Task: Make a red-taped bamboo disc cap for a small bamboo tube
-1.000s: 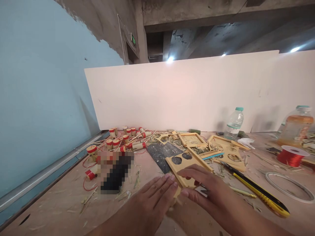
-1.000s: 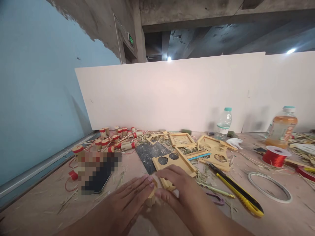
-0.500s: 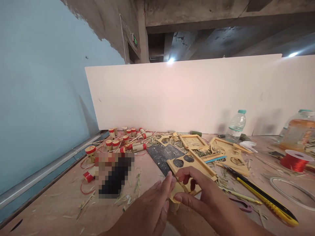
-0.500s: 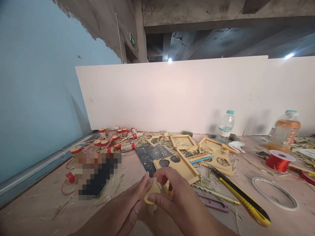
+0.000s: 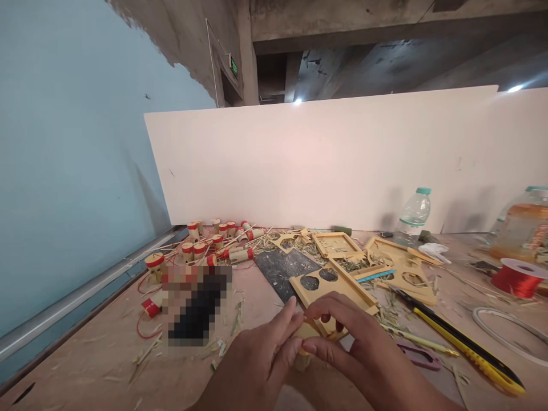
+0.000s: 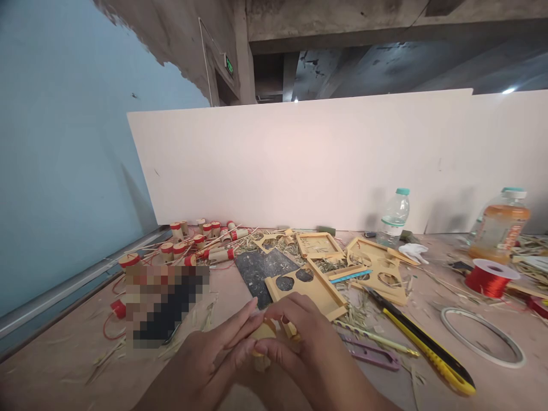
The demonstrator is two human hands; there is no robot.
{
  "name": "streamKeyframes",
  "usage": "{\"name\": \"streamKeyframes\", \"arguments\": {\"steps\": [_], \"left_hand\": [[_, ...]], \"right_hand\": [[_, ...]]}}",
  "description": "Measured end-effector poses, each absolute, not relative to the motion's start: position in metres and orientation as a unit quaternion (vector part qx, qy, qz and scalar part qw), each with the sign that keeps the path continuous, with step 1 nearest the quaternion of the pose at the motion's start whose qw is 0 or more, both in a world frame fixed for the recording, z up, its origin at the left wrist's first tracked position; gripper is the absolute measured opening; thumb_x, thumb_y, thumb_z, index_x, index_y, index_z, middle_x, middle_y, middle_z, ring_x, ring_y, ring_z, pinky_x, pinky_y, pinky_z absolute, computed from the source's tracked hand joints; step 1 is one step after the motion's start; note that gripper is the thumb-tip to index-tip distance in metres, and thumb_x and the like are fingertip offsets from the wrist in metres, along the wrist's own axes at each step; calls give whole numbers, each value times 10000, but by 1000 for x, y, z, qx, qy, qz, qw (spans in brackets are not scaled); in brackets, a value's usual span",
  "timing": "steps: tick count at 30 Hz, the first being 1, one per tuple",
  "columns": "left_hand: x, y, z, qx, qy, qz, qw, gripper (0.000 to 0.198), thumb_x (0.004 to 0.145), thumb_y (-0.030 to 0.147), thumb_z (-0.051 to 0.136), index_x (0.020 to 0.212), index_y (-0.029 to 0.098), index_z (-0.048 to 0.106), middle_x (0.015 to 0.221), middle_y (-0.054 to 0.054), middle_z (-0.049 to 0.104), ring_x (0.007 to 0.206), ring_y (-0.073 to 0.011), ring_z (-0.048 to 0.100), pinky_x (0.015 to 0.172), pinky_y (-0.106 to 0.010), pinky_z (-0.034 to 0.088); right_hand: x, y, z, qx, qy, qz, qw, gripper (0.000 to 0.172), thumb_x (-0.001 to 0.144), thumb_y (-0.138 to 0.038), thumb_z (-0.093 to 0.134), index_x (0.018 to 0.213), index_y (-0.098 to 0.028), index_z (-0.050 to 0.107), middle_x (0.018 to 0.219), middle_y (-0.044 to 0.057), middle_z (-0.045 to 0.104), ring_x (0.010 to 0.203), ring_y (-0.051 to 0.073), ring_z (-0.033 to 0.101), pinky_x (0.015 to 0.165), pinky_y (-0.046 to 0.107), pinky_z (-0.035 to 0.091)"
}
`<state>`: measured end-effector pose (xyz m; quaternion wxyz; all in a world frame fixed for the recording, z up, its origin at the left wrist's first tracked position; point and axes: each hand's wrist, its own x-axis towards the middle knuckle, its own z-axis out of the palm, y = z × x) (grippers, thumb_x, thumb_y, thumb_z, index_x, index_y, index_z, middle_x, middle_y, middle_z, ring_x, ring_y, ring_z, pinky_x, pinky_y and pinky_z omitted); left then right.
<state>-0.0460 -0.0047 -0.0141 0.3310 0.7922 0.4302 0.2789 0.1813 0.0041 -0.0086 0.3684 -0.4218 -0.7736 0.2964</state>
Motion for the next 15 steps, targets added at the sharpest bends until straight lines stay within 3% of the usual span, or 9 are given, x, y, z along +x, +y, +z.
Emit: {"name": "streamKeyframes", "arguments": {"steps": [7,11,15], "left_hand": [[-45,-3,-8,771,463,261,351,685,1105,525,451,1679,152,415,1559,-128,600,1464,-314,588,1193,-482,511],[-44,0,-6,767,466,259,357,682,1108,525,458,1676,147,422,1556,-119,604,1462,-310,591,1179,-444,520],[-43,-1,2,775,460,258,348,563,1112,544,499,1571,232,594,1555,-64,613,1413,-303,642,1085,-361,573]], "right_hand": [[180,3,-14,-433,-767,301,366,111,1017,-375,767,1083,-287,778,1090,13,746,1063,227,696,920,306,527],[180,4,-18,-454,-760,305,350,164,1024,-418,753,1025,-261,799,1034,21,748,998,231,710,863,313,532],[179,5,-18,-445,-777,293,337,228,1061,-377,714,902,-232,789,963,21,726,957,221,707,837,309,533]]}}
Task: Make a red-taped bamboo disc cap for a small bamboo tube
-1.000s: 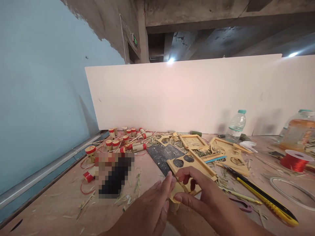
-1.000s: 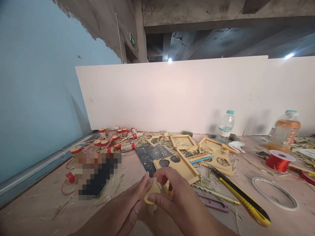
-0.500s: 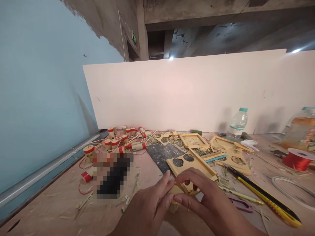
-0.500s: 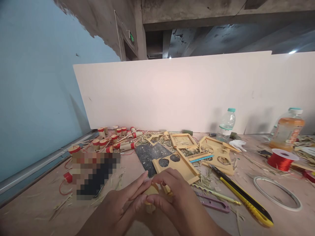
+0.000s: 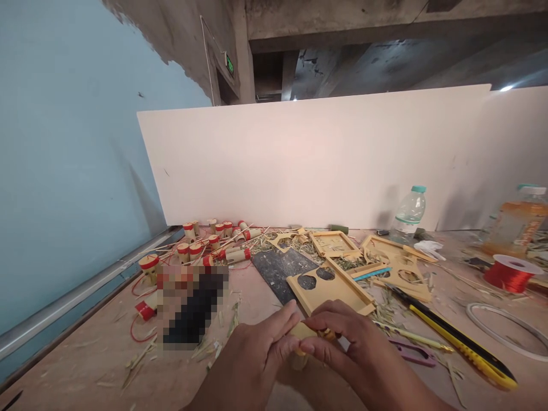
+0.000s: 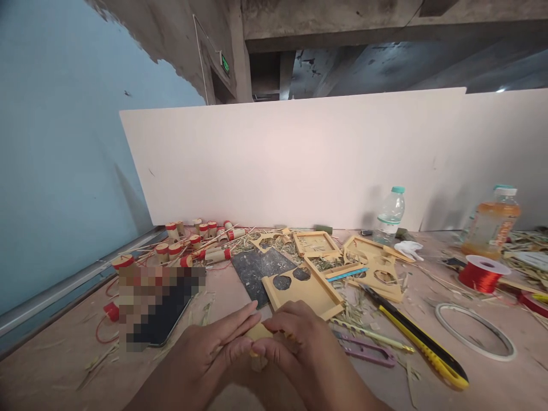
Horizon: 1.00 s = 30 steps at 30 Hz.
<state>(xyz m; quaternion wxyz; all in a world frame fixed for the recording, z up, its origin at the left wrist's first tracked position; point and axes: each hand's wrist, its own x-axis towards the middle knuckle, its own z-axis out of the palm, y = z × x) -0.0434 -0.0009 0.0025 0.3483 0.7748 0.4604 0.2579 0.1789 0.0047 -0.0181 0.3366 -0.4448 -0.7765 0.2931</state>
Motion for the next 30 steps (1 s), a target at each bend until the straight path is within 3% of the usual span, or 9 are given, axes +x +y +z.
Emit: {"name": "streamKeyframes", "arguments": {"steps": [4,9,13,17,23,30], "left_hand": [[-45,-1,5,775,454,267,350,430,1118,468,544,1500,312,668,1531,5,641,1385,-276,667,1005,-286,585],[-47,5,-4,760,426,290,396,399,1105,522,574,1444,365,714,1454,47,713,1331,-252,703,1050,-270,552],[-44,6,-4,758,415,295,409,413,1110,522,555,1461,360,700,1445,31,725,1323,-260,708,1120,-307,514],[-45,4,-6,774,420,275,385,472,1124,535,483,1512,333,661,1445,-10,733,1305,-269,718,1085,-331,545],[-47,0,-39,816,436,254,283,605,1138,532,322,1614,235,549,1275,-107,819,1145,-293,787,962,-347,610],[-45,2,-32,821,420,259,288,527,1148,499,324,1502,278,646,1199,-61,840,1026,-254,807,830,-275,614]], "right_hand": [[178,5,-19,-415,-821,203,335,254,1075,-302,702,845,-212,758,921,22,724,911,213,707,796,300,542],[180,2,-29,-380,-855,71,345,111,1068,-257,693,1028,-203,780,977,51,768,900,265,716,762,366,574],[181,-1,-32,-367,-862,23,348,284,1158,-285,478,1191,-190,744,1036,91,777,921,282,727,772,396,613],[180,-4,-31,-352,-870,-49,340,376,1181,-267,361,1124,-195,726,1016,91,776,877,274,733,752,391,634],[182,-8,-49,-364,-878,-114,287,382,1175,-214,352,1444,-113,604,1198,153,748,1050,320,719,879,441,637],[183,-7,-43,-372,-875,-76,301,346,1172,-234,372,1355,-168,659,1100,106,757,946,285,725,819,423,654]]}}
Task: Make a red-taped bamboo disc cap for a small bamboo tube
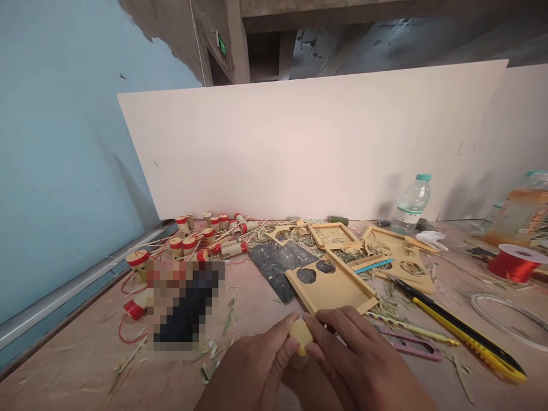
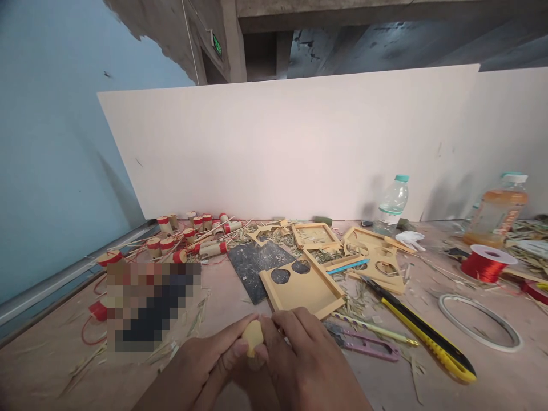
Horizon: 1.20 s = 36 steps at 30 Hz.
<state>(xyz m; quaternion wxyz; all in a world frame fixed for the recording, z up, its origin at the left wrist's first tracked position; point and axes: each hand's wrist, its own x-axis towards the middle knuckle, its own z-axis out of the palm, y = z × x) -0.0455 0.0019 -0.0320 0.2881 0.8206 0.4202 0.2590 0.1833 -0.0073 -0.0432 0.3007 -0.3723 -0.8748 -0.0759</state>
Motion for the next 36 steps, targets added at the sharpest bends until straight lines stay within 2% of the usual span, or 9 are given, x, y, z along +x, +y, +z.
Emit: {"name": "streamKeyframes", "arguments": {"steps": [3,7,14,17,21,26,31,34,36], "left_hand": [[-46,3,-21,827,396,255,306,491,1149,487,336,1440,285,676,1202,-44,836,1019,-238,804,840,-256,602],[-46,2,-21,822,409,252,306,504,1147,511,320,1318,256,720,1050,-50,846,937,-242,803,822,-255,594],[-48,3,-9,808,385,242,375,518,1136,563,347,1257,257,748,1008,-42,827,895,-236,764,844,-269,582],[-50,6,4,783,370,250,432,540,1128,580,395,1172,230,803,956,-37,819,896,-239,739,880,-297,578],[-49,11,7,724,358,269,525,472,1105,529,516,1159,205,855,1025,-44,817,969,-253,714,882,-318,554],[-43,19,-5,659,365,286,592,385,1021,455,649,1130,168,882,949,-70,822,861,-237,706,793,-304,523],[-46,14,-9,680,424,331,499,265,976,341,683,1157,245,851,1001,-12,829,1019,-239,738,894,-269,546],[-48,7,-12,759,433,282,395,345,1086,433,519,1102,267,820,915,7,815,849,-197,731,793,-227,542],[-48,4,-16,795,422,268,345,438,1126,466,388,1136,266,778,959,-14,816,847,-201,736,799,-233,548]], "right_hand": [[185,-7,-37,-381,-871,-87,296,328,1169,-259,389,1376,-201,637,1169,112,761,1005,302,739,823,435,657],[187,-5,-35,-365,-874,-101,304,384,1163,-257,412,1519,-214,549,1336,141,737,1122,307,743,870,434,659],[188,-2,-29,-372,-863,111,322,358,1096,-154,577,1413,-288,674,1257,65,748,1141,207,713,965,291,614],[188,-2,-26,-372,-859,142,322,358,1087,-154,589,1399,-289,700,1227,59,757,1114,206,723,950,289,616],[188,-3,-25,-375,-848,154,343,394,1072,-131,603,1397,-323,713,1218,34,766,1111,198,731,952,282,614],[187,-3,-26,-379,-836,179,354,345,1069,-157,634,1337,-334,758,1194,26,777,1100,188,742,941,252,611],[184,0,-22,-379,-829,193,361,221,1061,-161,645,1161,-269,810,1166,47,785,1095,189,754,952,233,601],[184,0,-22,-380,-833,187,357,225,1065,-171,643,1195,-265,799,1162,51,785,1090,190,754,947,230,599],[185,-1,-23,-382,-836,184,350,254,1076,-184,638,1253,-294,783,1172,38,783,1096,182,747,951,226,593]]}}
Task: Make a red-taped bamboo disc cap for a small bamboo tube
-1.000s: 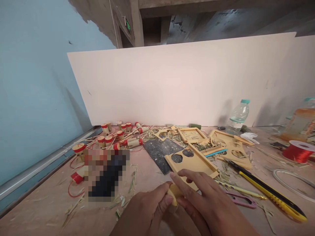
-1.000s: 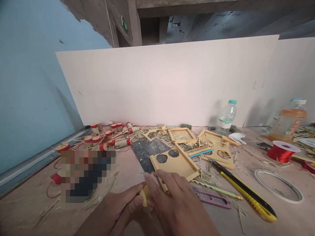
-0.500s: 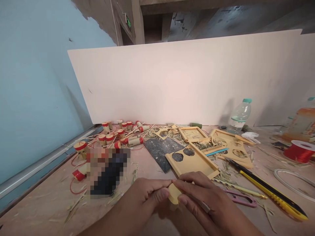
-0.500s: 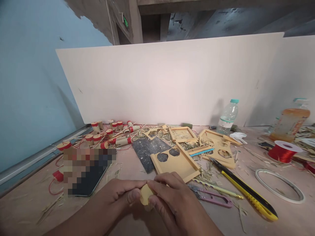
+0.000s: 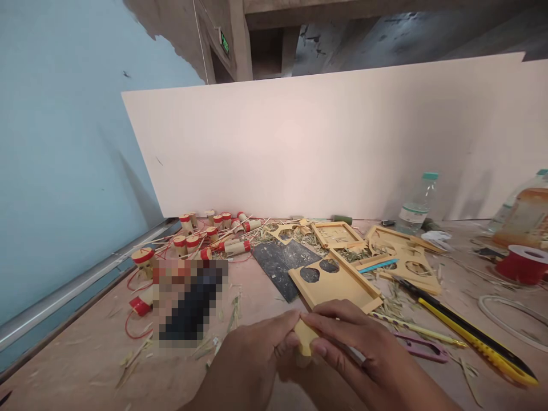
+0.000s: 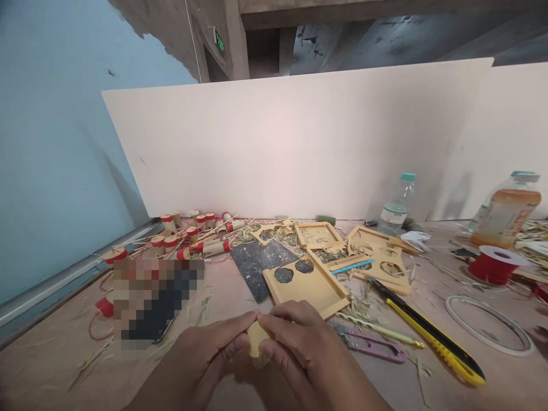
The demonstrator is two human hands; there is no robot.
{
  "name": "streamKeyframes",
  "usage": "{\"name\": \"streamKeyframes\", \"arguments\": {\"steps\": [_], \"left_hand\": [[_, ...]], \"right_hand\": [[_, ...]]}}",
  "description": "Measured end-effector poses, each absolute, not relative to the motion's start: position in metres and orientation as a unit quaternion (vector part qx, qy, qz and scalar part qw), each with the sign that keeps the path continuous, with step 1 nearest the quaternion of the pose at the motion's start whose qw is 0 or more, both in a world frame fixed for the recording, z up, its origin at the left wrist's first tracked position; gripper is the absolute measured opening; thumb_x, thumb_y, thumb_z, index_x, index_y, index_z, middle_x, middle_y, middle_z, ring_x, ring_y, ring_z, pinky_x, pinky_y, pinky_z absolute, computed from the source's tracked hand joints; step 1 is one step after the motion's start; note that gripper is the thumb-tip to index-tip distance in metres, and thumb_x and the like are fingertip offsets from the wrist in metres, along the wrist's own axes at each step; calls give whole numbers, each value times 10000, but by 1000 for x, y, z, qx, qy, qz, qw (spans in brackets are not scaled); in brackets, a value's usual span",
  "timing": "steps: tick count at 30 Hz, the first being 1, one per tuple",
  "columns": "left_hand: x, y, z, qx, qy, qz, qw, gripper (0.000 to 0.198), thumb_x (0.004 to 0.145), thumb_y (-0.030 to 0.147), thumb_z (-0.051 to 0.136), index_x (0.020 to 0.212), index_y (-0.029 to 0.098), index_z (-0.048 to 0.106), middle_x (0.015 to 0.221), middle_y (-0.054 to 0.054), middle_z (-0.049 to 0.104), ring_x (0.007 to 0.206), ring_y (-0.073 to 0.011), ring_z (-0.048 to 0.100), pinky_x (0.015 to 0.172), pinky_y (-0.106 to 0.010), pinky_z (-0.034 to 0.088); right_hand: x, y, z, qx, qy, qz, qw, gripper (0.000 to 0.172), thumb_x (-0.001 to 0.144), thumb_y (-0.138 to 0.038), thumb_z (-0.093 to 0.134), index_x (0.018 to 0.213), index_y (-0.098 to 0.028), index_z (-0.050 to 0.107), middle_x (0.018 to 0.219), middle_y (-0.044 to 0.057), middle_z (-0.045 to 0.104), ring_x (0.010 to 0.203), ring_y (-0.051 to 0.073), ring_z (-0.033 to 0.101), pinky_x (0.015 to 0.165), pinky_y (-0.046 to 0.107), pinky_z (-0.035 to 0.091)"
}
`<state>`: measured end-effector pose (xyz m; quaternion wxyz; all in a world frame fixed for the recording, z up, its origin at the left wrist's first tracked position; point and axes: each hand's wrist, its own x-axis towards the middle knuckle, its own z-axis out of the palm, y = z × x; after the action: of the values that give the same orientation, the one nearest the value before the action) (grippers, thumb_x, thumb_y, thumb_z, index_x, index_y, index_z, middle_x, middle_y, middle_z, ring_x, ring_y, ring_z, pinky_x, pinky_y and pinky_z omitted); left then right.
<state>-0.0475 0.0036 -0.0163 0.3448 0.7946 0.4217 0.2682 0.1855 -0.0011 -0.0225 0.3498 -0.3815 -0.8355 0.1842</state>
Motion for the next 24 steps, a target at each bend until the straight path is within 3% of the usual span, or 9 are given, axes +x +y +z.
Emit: {"name": "streamKeyframes", "arguments": {"steps": [4,10,17,21,24], "left_hand": [[-44,-1,-23,827,418,244,286,412,1116,443,339,1193,249,694,985,-48,812,861,-220,754,749,-239,547],[-41,-2,-23,829,459,192,255,403,1131,492,340,1221,235,637,1040,-55,821,726,-206,733,633,-259,478],[-41,3,-29,841,438,203,245,431,1119,523,328,1130,240,653,961,-33,818,744,-209,737,643,-261,476],[-42,4,-32,840,418,227,262,494,1123,592,304,1165,251,659,993,-34,818,841,-218,757,679,-243,487],[-42,6,-32,838,415,226,274,529,1125,611,287,1130,249,674,936,-30,798,740,-199,709,613,-235,451]], "right_hand": [[188,-3,-24,-378,-841,172,346,315,1090,-186,613,1336,-326,752,1213,31,779,1128,181,737,968,232,591],[187,0,-26,-378,-847,147,344,297,1073,-150,598,1293,-243,774,1192,71,785,1110,198,753,954,244,611],[186,-7,-21,-383,-827,176,372,322,1087,-189,582,1302,-333,773,1180,28,795,1112,198,762,954,254,618],[188,-5,-11,-372,-812,241,379,308,1109,-224,568,1135,-387,829,1090,-17,793,1062,183,764,931,246,611],[192,3,-12,-366,-814,272,360,247,1097,-257,628,1043,-360,847,1071,-15,795,1026,189,767,890,253,613]]}}
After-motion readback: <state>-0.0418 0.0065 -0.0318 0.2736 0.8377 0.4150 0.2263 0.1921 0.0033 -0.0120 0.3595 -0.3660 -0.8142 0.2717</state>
